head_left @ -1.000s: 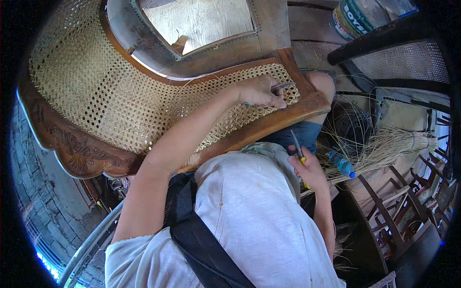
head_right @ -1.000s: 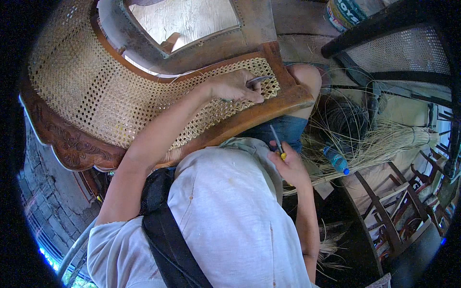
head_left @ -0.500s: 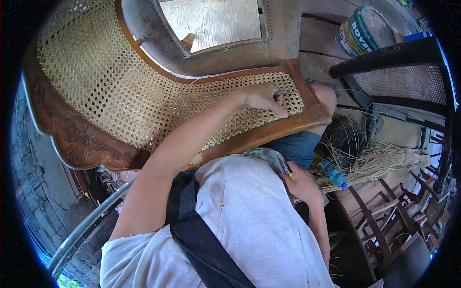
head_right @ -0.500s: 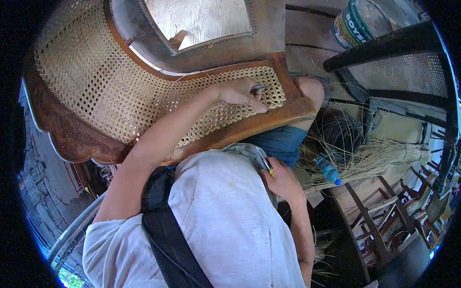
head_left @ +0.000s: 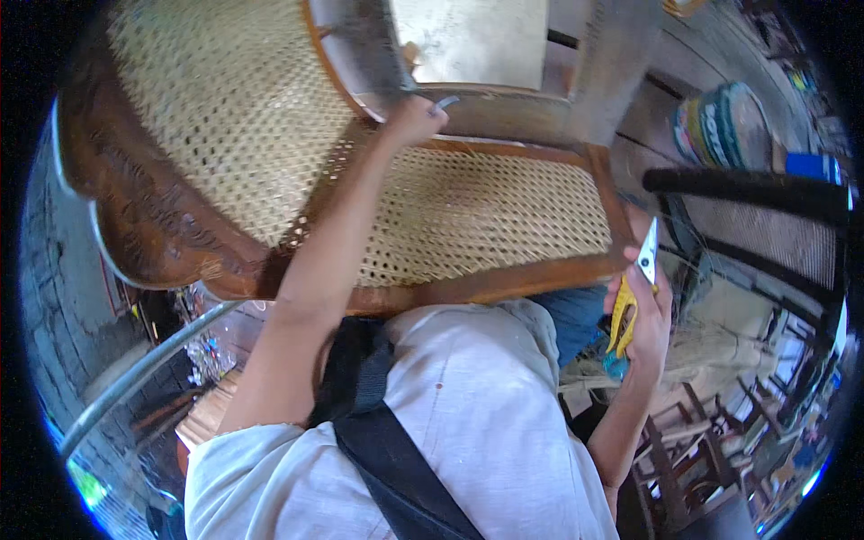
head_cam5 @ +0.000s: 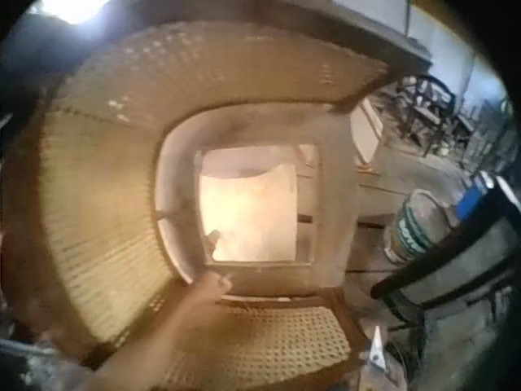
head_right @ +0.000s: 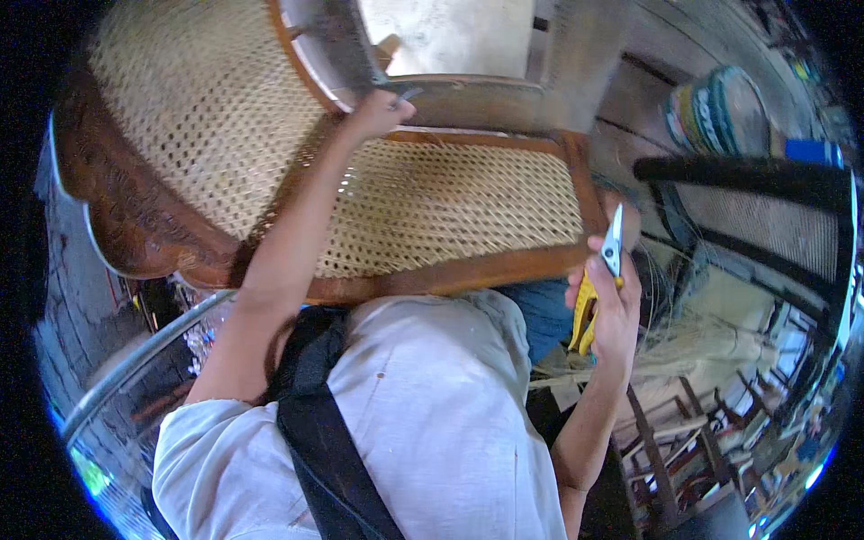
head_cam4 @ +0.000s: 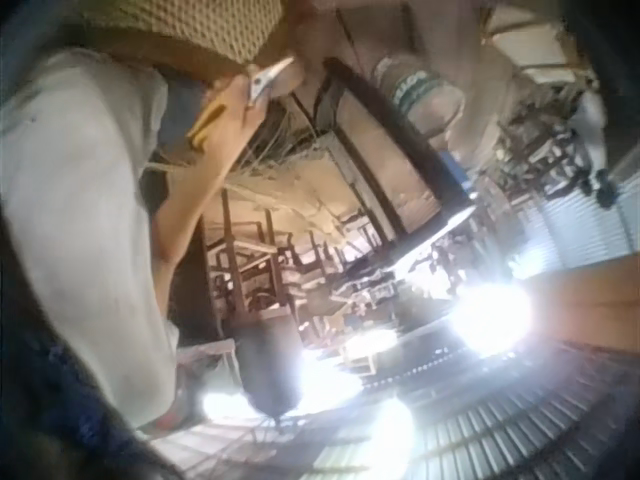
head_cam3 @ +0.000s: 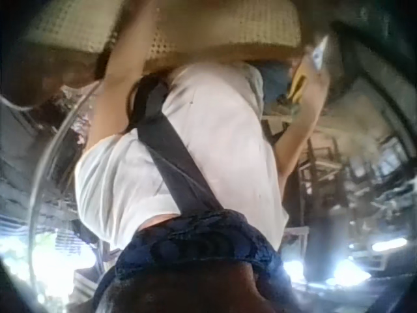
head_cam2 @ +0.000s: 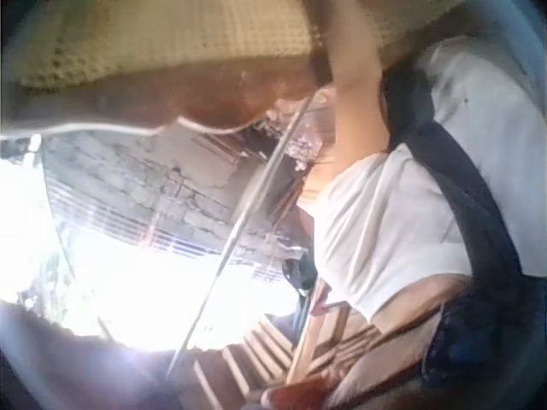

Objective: The recorder is weaving rattan strands into a wooden chair frame to repair the seat or backrest.

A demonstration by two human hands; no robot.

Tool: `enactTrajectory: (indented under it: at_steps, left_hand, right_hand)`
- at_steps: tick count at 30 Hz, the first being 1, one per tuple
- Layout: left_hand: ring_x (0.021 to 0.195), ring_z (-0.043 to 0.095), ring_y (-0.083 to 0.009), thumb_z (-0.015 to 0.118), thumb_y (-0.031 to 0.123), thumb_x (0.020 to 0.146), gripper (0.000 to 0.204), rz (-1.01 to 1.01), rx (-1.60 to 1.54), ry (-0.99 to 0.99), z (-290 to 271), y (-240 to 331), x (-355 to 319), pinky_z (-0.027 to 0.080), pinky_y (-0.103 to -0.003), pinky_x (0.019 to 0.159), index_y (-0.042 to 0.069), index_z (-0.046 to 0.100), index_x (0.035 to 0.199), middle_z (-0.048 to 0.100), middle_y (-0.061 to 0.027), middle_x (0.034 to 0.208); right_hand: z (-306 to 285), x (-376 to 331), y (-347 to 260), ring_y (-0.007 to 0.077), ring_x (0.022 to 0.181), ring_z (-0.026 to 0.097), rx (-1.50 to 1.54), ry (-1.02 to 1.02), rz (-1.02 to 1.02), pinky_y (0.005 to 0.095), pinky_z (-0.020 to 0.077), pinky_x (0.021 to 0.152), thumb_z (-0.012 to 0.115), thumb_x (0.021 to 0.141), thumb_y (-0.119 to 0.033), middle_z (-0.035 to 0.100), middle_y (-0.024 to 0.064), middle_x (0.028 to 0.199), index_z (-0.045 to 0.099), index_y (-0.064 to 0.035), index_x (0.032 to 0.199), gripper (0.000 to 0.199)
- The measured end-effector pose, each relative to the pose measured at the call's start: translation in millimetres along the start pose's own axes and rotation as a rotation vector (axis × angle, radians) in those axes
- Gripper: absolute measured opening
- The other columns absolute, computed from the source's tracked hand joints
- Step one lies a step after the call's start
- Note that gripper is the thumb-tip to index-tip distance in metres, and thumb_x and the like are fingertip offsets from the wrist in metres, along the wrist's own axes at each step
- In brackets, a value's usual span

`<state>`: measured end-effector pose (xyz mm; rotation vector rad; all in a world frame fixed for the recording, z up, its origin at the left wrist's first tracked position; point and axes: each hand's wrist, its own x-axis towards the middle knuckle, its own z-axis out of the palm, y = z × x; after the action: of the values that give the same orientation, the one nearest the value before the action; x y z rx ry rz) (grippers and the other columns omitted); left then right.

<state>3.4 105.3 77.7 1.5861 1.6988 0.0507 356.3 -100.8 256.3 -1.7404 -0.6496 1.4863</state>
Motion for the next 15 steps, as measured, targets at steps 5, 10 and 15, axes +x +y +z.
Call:
enactTrajectory:
  at_steps: [5,10,15]
  left_hand:
    - [0.079,0.066,-0.0342,0.057,0.033,0.086,0.031,0.143,-0.041,-0.007,44,-14,-6,0.051,-0.044,0.073,0.005,0.067,0.093,0.068,-0.0191,0.085]
    - [0.081,0.065,-0.0339,0.06,0.031,0.088,0.028,0.239,-0.044,0.028,62,-19,2,0.05,-0.044,0.074,0.006,0.066,0.096,0.067,-0.0192,0.091]
    - [0.076,0.065,-0.029,0.066,0.031,0.085,0.028,0.284,-0.062,-0.146,63,-7,12,0.049,-0.041,0.07,0.005,0.068,0.094,0.067,-0.0176,0.083]
  right_hand:
    - [93,77,-6,0.016,0.062,0.059,-0.006,-0.348,0.158,0.0268,0.0486,0.055,0.056,0.092,-0.017,0.065,0.0132,0.084,0.051,-0.0026,0.12,0.032]
    - [151,142,6,0.0206,0.065,0.064,-0.13,-0.616,0.432,0.0273,0.0498,0.051,0.054,0.091,-0.015,0.067,0.0163,0.087,0.05,-0.0017,0.112,0.025]
    - [124,186,-19,0.0253,0.075,0.066,-0.143,-0.415,0.326,0.036,0.0579,0.066,0.053,0.093,-0.016,0.066,0.0183,0.093,0.052,-0.0002,0.117,0.028]
